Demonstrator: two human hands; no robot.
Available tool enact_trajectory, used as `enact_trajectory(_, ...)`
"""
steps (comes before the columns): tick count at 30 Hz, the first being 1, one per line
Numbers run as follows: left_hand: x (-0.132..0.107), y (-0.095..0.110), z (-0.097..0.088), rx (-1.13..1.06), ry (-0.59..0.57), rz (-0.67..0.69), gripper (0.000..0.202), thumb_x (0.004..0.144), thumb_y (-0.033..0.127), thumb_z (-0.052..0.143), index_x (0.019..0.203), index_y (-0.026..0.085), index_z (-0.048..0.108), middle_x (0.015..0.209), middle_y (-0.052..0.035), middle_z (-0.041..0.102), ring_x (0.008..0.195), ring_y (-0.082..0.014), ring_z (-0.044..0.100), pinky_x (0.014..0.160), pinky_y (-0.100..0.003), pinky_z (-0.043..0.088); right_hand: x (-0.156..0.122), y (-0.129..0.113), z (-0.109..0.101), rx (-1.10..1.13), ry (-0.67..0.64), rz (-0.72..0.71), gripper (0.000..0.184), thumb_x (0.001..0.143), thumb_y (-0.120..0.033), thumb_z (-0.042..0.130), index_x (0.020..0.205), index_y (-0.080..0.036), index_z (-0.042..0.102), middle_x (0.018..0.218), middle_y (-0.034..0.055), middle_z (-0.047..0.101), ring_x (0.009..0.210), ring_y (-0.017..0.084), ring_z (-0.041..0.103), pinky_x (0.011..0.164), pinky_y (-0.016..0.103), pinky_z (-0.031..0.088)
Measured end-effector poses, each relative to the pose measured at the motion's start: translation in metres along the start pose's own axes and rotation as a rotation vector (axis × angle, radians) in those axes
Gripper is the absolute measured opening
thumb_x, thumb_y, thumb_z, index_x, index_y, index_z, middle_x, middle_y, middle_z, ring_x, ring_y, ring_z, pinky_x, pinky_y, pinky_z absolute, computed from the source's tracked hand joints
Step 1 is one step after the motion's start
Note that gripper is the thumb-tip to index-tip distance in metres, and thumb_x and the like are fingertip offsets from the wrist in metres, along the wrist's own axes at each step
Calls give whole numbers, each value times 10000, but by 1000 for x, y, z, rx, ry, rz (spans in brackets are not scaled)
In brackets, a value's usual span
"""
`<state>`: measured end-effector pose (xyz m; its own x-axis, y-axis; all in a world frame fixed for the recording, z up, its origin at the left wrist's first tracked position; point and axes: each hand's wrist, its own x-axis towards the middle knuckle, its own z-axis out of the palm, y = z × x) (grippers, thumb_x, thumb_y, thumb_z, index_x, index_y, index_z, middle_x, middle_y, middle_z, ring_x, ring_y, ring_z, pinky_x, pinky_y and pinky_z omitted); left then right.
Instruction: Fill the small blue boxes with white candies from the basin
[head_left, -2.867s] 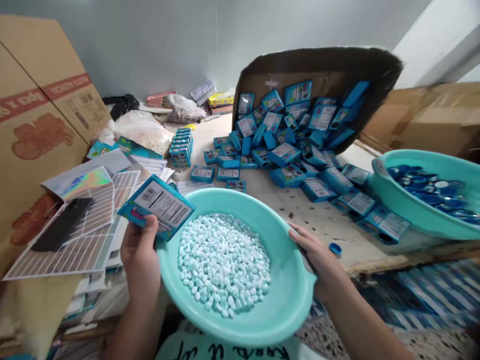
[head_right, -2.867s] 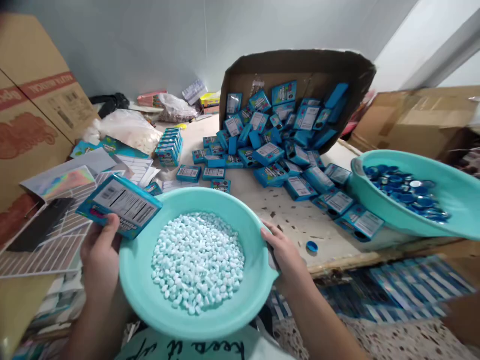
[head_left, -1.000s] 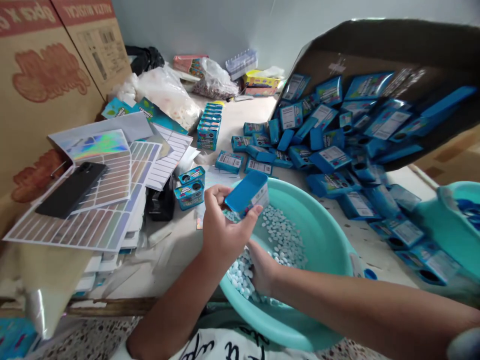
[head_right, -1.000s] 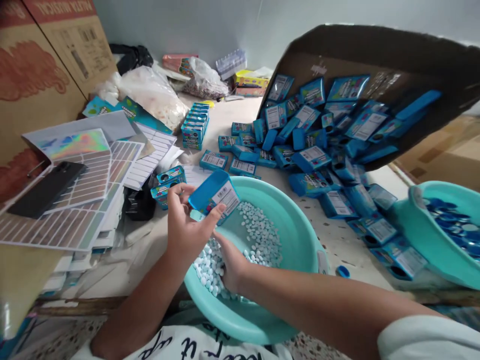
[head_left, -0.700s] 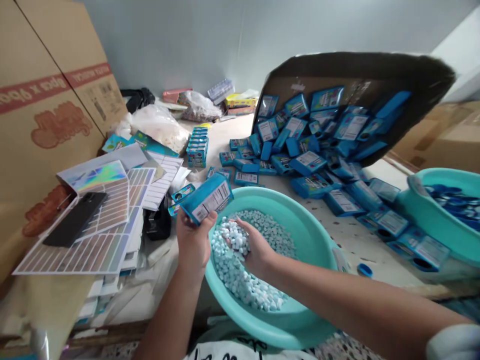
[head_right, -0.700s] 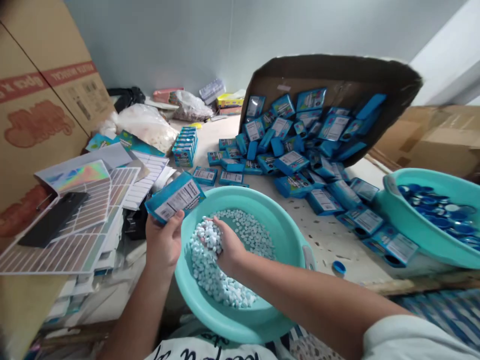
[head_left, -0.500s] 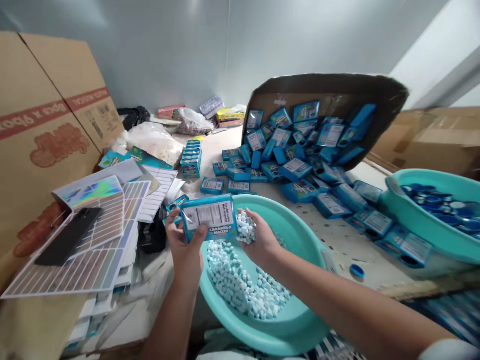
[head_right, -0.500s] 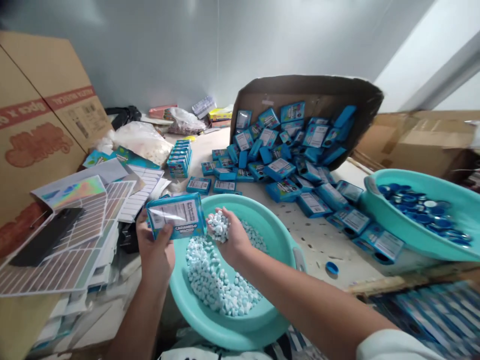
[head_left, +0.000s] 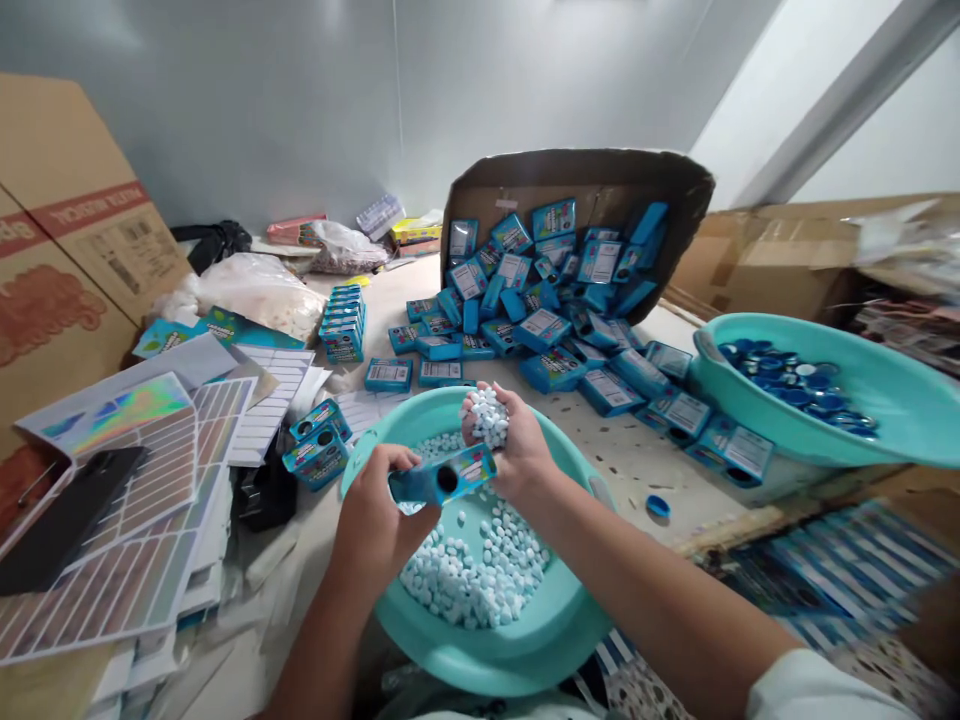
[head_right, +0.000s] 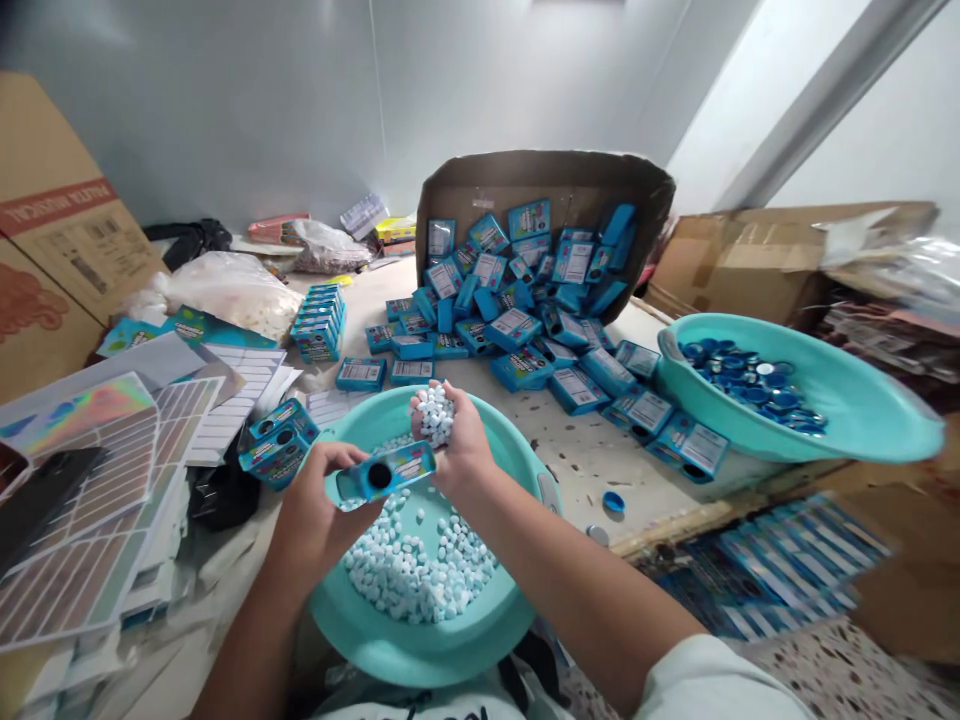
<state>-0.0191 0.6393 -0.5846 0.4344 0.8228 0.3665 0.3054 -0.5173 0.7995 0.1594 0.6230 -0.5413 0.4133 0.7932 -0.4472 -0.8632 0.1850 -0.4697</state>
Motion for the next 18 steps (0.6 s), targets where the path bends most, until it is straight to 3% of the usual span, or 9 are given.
enact_trajectory(3, 1, 5, 3, 121, -193, 19, 570, 716, 187, 708, 1258, 272, 550, 1061, -36, 688, 960, -238, 693, 813, -347, 561, -11, -7, 11, 92, 111, 23, 82, 920, -198, 565, 842, -195, 592, 638, 0, 661, 531, 104, 642, 448, 147, 522)
enact_trajectory(6, 3, 10, 5, 111, -311, 67, 507, 726, 129, 651, 1213, 261, 602, 1132, -58, 677, 1054, -254, 672, 896, -371, 551, -20, -13, 17, 118, 129, 15, 98, 933, -202, 552, 842, -197, 589, 622, -14, 649, 526, 102, 644, 442, 145, 525)
enact_trajectory(10, 6, 9, 7, 147, -357, 47, 521, 656, 43, 590, 1151, 202, 622, 1156, -94, 693, 1124, -295, 640, 987, -441, 522, -25, -16, 19, 120, 108, 9, 132, 943, -200, 529, 817, -196, 572, 615, -21, 644, 513, 88, 638, 466, 141, 529)
enact_trajectory(15, 8, 9, 12, 193, -385, -37, 481, 655, 39, 586, 1101, 206, 648, 988, -76, 708, 1001, -293, 651, 849, -414, 546, -33, -7, 21, 44, 18, 11, 28, 849, -207, 617, 841, -198, 592, 619, -35, 638, 528, 97, 637, 477, 156, 526)
enact_trajectory(18, 9, 13, 13, 182, -393, -28, 435, 659, 43, 594, 1055, 218, 646, 960, -60, 708, 974, -288, 639, 828, -405, 529, -36, 0, 21, -32, -57, 3, 108, 767, -219, 672, 808, -204, 573, 609, -54, 619, 548, 94, 628, 487, 159, 511)
